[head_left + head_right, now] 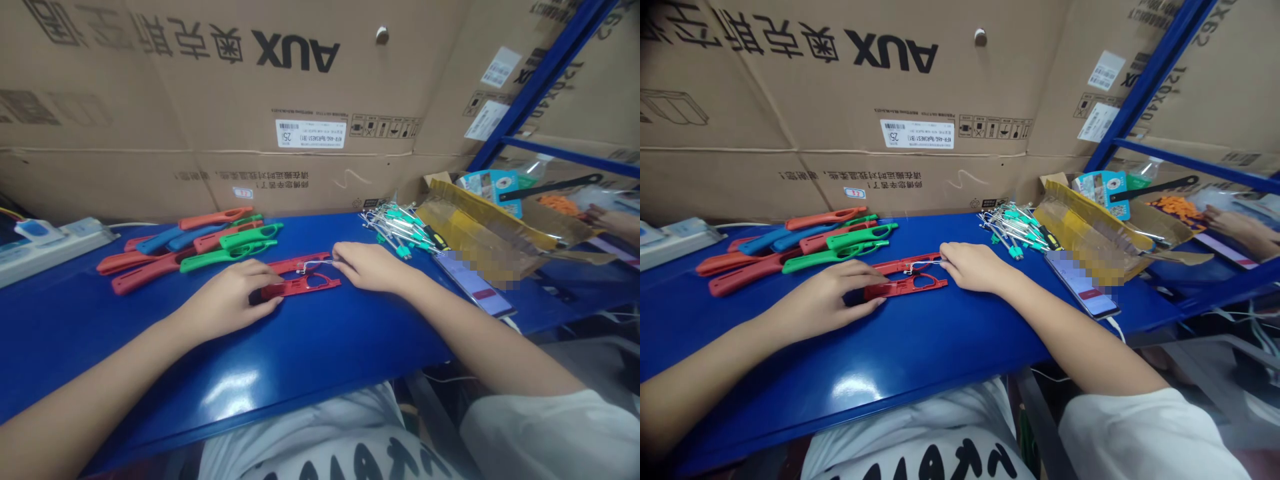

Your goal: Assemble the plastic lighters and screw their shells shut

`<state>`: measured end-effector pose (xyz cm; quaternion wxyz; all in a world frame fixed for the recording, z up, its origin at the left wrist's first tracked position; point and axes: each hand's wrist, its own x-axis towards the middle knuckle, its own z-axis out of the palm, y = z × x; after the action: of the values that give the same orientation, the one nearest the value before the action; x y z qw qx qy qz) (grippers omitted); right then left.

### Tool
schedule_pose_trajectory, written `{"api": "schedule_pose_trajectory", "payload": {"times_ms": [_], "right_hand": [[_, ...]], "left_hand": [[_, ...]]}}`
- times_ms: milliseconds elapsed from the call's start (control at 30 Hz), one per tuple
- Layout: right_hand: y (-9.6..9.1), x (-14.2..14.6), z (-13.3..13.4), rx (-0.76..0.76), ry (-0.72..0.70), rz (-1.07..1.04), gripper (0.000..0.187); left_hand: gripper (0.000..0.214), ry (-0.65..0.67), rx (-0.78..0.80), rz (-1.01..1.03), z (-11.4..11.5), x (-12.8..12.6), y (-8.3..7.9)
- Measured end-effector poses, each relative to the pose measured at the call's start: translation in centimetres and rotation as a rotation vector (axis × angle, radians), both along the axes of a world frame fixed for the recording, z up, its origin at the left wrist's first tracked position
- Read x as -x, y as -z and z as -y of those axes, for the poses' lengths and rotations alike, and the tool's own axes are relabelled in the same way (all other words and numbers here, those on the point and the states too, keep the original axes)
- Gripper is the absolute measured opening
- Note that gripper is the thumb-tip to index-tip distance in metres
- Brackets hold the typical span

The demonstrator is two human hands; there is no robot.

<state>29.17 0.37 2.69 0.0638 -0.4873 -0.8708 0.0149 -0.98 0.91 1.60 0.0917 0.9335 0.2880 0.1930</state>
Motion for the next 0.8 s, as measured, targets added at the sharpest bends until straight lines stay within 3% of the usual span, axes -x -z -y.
{"api": "schedule_pose_trajectory", "payload": {"times_ms": [200,533,800], "right_hand": [[0.4,-0.4,-0.4,-0.015,-0.017,0.038,0.018],[-0.3,-0.3,0.1,0.121,-0.071,-0.414,0.019],[1.9,-0.9,0.4,0.128,-0.067,-0.652,0.018]], "left_hand": [[0.029,-0.070,-0.103,0.135,0.7,-0.3,-1.6],[0.033,-0.023,-0.002,-0.010,0.5,-0.6,0.6],[0.025,-0.015,0.036,-0.055,0.6,-0.2,0.1]]}}
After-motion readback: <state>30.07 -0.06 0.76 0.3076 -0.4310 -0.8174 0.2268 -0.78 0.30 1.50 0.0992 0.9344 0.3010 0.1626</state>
